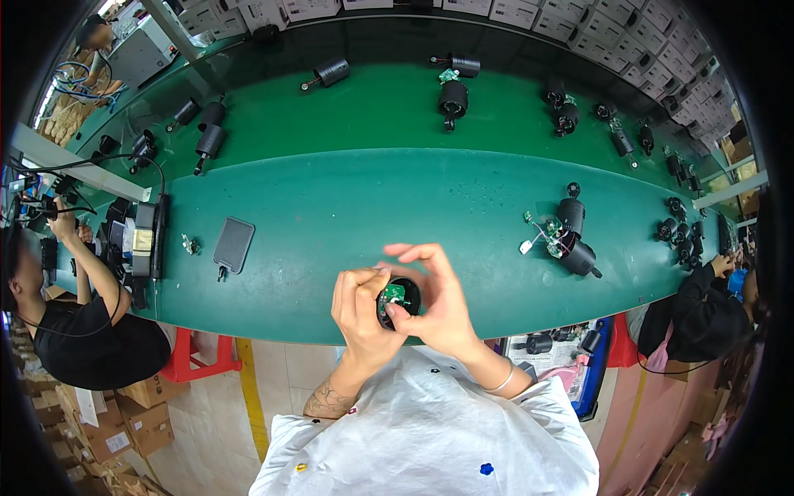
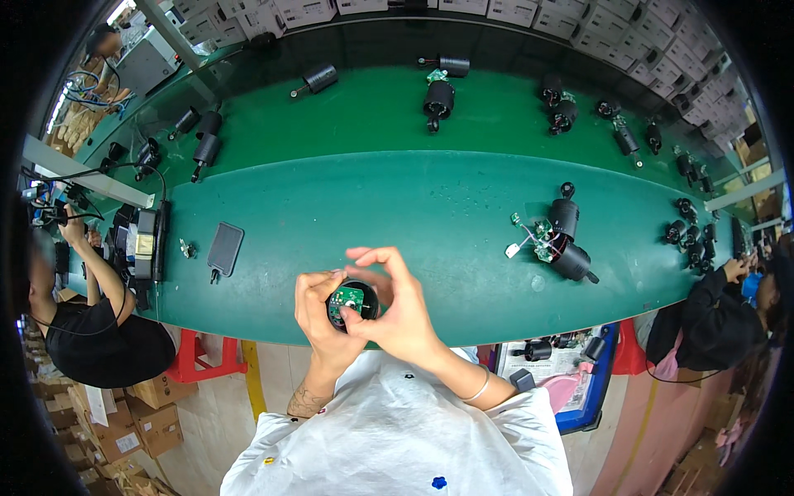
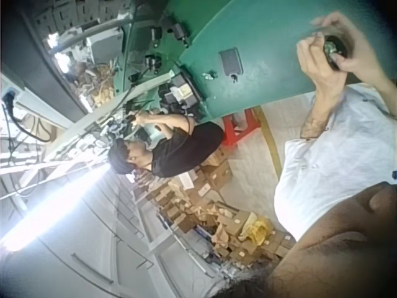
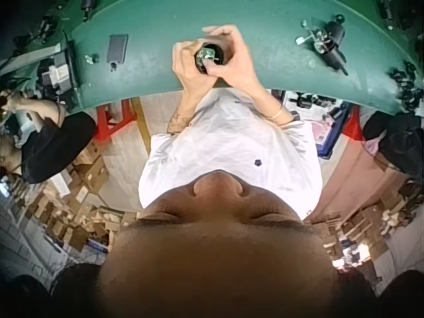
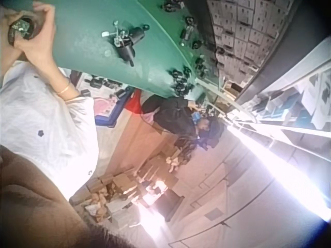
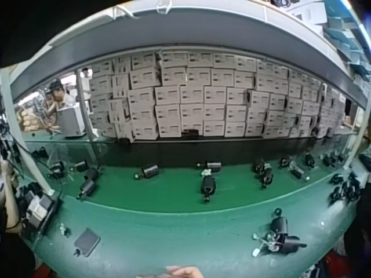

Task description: Assembling electronic circuit boards into small circular housings on a production line.

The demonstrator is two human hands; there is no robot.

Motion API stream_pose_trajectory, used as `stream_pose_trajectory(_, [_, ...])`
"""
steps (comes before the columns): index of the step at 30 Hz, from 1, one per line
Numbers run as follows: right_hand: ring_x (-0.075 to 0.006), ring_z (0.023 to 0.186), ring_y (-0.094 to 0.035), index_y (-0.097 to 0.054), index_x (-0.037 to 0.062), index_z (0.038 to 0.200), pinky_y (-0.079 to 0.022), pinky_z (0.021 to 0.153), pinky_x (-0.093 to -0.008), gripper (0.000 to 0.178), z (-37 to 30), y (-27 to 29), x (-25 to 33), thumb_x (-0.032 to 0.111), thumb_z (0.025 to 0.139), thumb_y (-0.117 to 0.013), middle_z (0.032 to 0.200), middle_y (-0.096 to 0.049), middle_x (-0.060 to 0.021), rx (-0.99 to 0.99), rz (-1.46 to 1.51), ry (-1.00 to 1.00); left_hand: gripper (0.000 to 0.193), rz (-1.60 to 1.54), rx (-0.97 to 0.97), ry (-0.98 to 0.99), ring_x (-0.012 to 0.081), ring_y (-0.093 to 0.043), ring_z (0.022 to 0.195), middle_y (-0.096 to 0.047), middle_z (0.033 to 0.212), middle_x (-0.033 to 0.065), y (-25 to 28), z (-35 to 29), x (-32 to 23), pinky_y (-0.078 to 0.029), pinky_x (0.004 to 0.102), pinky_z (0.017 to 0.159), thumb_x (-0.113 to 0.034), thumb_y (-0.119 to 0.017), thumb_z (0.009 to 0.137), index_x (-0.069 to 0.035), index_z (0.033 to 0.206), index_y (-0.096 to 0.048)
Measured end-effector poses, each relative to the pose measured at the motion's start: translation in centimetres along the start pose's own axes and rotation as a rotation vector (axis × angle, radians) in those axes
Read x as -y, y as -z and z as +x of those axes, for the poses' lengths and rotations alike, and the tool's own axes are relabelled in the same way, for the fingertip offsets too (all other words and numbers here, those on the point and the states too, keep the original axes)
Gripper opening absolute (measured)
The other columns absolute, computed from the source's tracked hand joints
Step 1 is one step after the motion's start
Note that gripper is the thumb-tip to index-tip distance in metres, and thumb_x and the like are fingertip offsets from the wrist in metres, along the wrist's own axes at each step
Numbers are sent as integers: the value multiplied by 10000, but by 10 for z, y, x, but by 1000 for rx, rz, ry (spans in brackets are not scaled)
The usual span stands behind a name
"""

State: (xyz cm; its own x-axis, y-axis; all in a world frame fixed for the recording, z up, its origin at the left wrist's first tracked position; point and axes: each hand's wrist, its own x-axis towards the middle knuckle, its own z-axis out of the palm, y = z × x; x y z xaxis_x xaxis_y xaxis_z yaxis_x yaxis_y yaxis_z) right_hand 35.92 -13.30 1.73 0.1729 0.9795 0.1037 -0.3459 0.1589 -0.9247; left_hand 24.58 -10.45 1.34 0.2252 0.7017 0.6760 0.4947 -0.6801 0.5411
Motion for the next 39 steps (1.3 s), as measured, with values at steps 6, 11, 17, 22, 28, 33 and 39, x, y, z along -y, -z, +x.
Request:
stream_pose_trajectory(6, [-292,1067,-588,-480,9,1146,-529,841,-385,327,23,7,-51,119,868,-612,1173,-551,-182,-14,431,-534,566,172,180,89,310,-539,978,-540,1097,157,3,8,13,-450,394,846,-60,-740,664,-11,1177,-507])
stream_pose_trajectory(11, [-389,1156,-550,-456,-39,1176,-478,944,-476,537,88,7,-66,430,923,-520,1249,-488,-237,-242,788,-694,644,210,132,214,350,-476,1130,-464,1255,182,10,17,9,-392,431,968,-91,-726,698,-6,1276,-457])
stream_pose_trajectory(17, [-331,1057,-548,-478,14,1200,-478,866,-405,510,155,23,-96,415,899,-570,1273,-430,-227,-305,438,-399,653,217,141,294,373,-437,1176,-410,1320,187,25,-6,29,-362,456,999,-117,-707,734,-7,1314,-428])
stream_pose_trajectory(22, [-328,953,-522,-602,189,1134,-381,908,-515,303,232,94,-117,252,838,-616,1115,-567,-103,-794,-1116,96,637,214,156,308,365,-448,1167,-424,1303,183,31,-12,28,-369,448,995,-111,-705,738,-4,1305,-436])
stream_pose_trajectory(28, [-185,728,-584,-673,102,1057,-455,688,-273,228,225,127,-96,136,834,-641,854,-665,-55,-519,-838,75,614,35,200,366,333,-468,1168,-439,1303,179,30,-6,24,-373,431,1005,-105,-694,764,-3,1310,-431])
stream_pose_trajectory(33, [-106,827,-576,-642,29,1109,-458,716,-211,231,111,72,-54,83,886,-618,990,-662,-57,-175,-41,-64,596,-618,171,726,295,-483,1176,-457,1311,173,15,-3,33,-376,398,1016,-89,-679,784,-4,1316,-423])
stream_pose_trajectory(39, [-169,950,-596,-673,14,1034,-474,879,-274,284,-14,33,-44,-78,765,-674,1100,-654,-101,122,-57,-67,611,-1161,122,903,267,-544,1121,-518,1271,167,0,-2,37,-411,363,989,-50,-668,772,-15,1327,-415])
